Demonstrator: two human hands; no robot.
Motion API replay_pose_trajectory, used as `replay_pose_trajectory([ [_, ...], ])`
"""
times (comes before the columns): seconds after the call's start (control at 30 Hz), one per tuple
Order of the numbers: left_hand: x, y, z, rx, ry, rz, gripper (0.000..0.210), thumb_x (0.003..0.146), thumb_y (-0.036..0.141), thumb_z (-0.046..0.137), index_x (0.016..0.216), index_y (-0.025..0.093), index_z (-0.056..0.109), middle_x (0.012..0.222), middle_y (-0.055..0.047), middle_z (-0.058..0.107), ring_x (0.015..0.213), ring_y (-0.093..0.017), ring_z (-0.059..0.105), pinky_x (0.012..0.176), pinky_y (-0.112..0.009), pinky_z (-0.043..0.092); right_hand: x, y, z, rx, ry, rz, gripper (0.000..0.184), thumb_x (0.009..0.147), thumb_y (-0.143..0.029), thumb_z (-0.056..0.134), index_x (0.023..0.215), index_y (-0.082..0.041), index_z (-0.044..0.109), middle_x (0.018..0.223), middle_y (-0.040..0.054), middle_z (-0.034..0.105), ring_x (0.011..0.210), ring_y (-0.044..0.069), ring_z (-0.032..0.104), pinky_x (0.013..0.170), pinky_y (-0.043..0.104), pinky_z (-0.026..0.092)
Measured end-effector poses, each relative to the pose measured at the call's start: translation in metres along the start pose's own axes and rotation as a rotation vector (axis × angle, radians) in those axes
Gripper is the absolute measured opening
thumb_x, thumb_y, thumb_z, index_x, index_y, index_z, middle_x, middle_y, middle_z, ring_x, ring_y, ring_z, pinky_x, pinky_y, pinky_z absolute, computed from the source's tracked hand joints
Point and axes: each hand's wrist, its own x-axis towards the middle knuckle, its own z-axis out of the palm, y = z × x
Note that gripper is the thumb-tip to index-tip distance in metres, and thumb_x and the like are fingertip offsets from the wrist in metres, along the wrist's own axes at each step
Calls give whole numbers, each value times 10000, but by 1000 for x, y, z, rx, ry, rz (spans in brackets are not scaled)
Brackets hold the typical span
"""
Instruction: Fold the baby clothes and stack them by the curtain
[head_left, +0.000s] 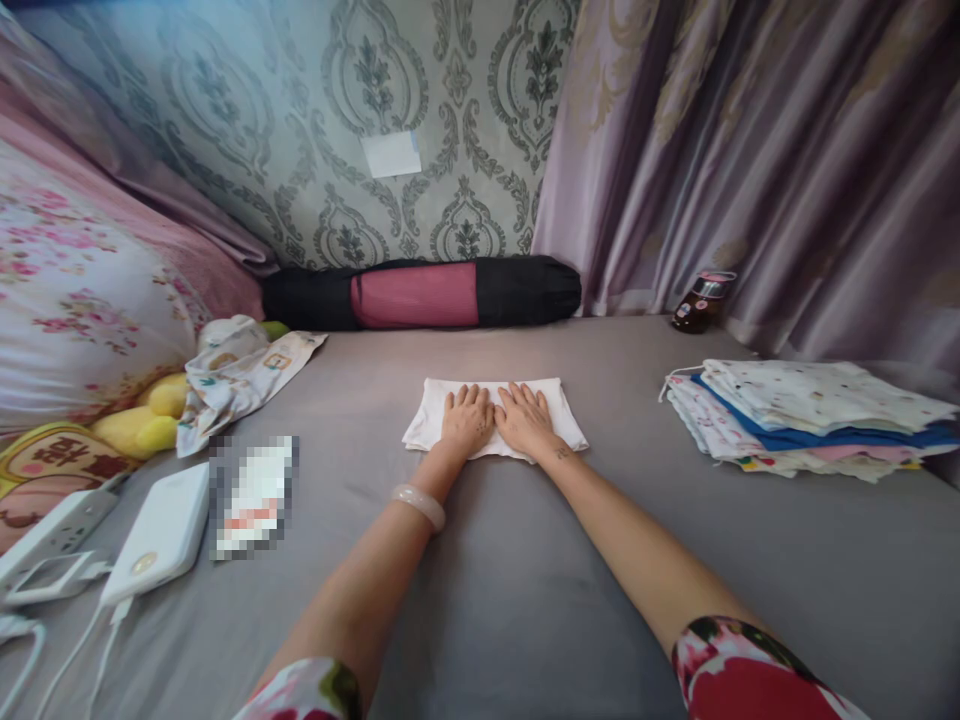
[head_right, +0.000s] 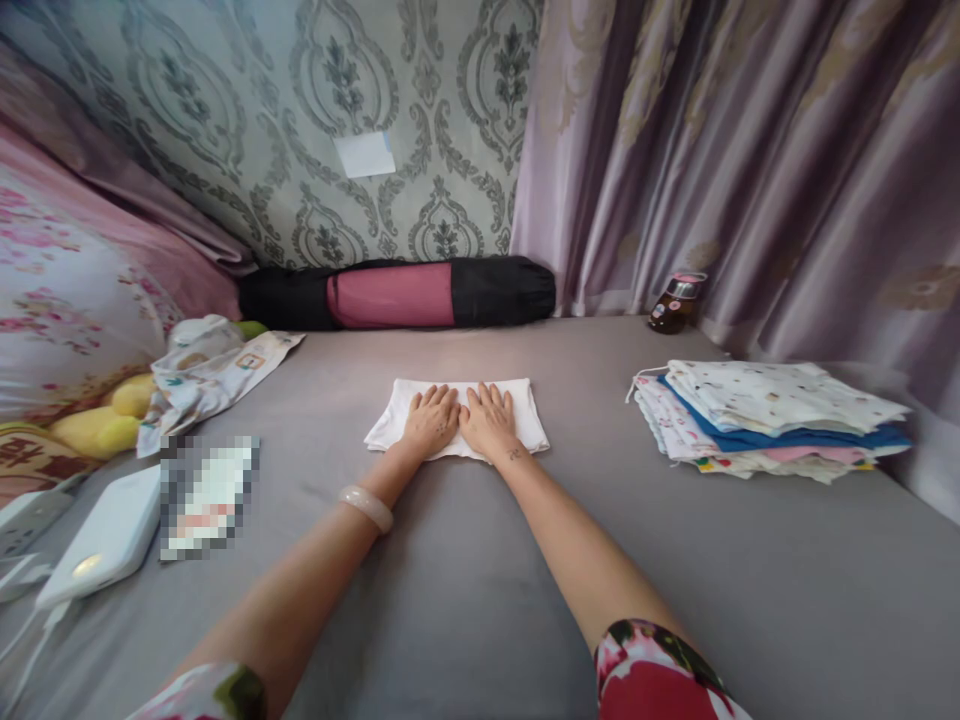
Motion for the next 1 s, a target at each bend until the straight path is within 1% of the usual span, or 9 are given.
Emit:
replay_pose_trajectory([
  [0.1,-1,-5,-1,7,15,-20,426,971,372,290,1304,200,492,1405,-118,495,1314,-281,397,1085,-495,279,-1,6,-1,-16,16,54,531,966,-380,309,1415,-127,438,1506,143,372,1388,310,291,1129,495,162],
  [0.23,0,-17,-2,26,24,-88,414,972,397,292,1268,211,515,1378,-115,516,1294,-276,414,1084,-498,279,0,18,-2,-37,27,94,528,966,-383,315,1402,-117,448,1491,160,388,1382,298,302,1128,465,171],
  [0.37,-1,-31,-4,44,41,-145,448,971,427,276,1239,179,536,1346,-143,532,1294,-290,415,1088,-502,278,1,27,-3,-34,44,148,527,966,-395,310,1391,-118,453,1489,156,392,1386,283,293,1131,477,160],
  [0.47,-3,-38,-6,33,32,-192,477,970,447,264,1233,161,539,1380,-168,504,1335,-303,378,1081,-520,288,1,30,-4,-9,47,189,552,967,-393,295,1397,-80,438,1498,168,375,1393,291,280,1125,499,174],
  [0.63,-5,-40,-13,10,-6,-269,516,971,433,244,1292,123,502,1444,-185,444,1376,-306,336,1082,-506,306,-1,30,-5,13,79,249,568,964,-373,282,1396,-38,437,1497,189,368,1408,311,252,1113,493,217],
  [0.77,-6,-40,-16,9,4,-318,501,969,412,246,1286,138,520,1417,-173,480,1317,-316,411,1047,-504,345,-2,30,-5,6,134,302,573,957,-353,285,1385,-5,441,1484,213,379,1394,326,278,1102,491,242],
  [0.87,-6,-40,-16,7,32,-338,490,966,405,262,1284,151,533,1409,-163,494,1287,-321,440,1032,-500,361,-2,30,-4,1,163,327,562,953,-346,290,1378,-15,454,1472,217,395,1371,341,314,1088,493,258],
  [0.93,-7,-40,-15,7,42,-346,501,966,411,259,1297,148,528,1427,-158,479,1293,-327,435,1035,-498,359,-1,31,-3,0,155,327,561,955,-352,286,1381,-28,453,1475,214,391,1370,341,318,1087,488,257],
  [1.0,-7,-40,-14,11,29,-356,521,967,420,248,1322,141,508,1451,-149,455,1312,-329,416,1052,-492,346,0,33,-3,-8,121,334,575,961,-366,273,1398,-27,430,1492,208,366,1382,333,298,1097,476,244],
])
